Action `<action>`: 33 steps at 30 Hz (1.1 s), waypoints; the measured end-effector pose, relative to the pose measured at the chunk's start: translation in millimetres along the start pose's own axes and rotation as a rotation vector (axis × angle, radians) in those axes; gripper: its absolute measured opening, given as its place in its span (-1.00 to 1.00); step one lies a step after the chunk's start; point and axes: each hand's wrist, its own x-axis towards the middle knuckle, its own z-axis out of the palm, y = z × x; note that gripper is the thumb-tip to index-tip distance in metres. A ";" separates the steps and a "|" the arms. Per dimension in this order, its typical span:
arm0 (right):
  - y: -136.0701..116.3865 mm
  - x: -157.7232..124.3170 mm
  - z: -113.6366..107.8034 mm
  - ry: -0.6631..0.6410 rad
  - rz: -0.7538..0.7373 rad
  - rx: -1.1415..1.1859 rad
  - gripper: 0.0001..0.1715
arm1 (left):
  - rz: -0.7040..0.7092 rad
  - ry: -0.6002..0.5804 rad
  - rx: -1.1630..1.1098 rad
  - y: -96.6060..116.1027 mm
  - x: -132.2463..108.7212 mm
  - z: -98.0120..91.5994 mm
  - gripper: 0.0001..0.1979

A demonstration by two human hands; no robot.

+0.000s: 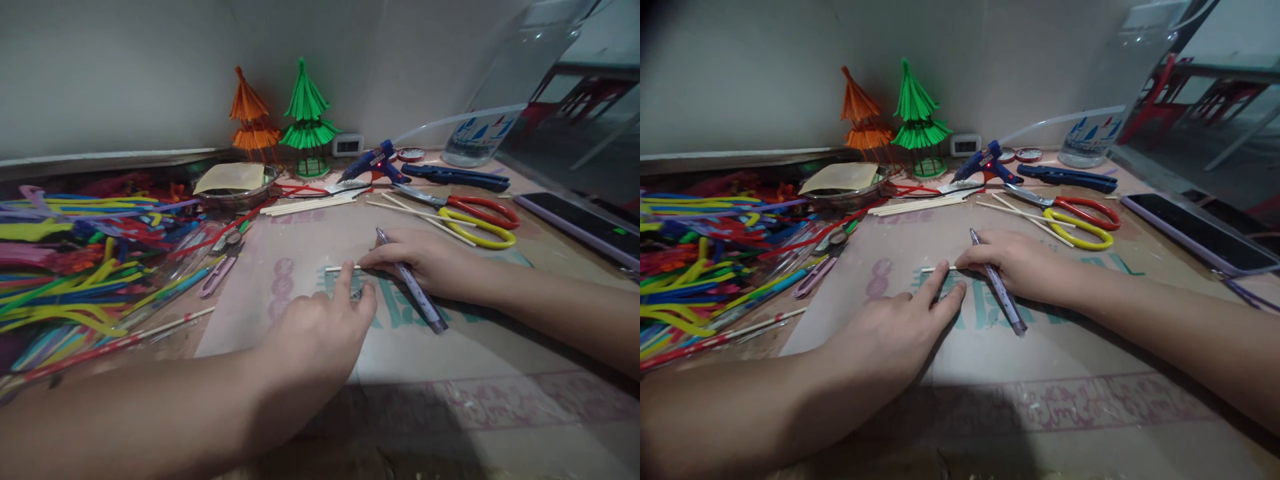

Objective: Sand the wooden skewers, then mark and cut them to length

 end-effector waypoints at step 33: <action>0.8 0.4 0.2 -0.010 -0.009 0.000 -0.69 | 0.009 -0.044 -0.036 -2.0 2.3 -1.9 -0.38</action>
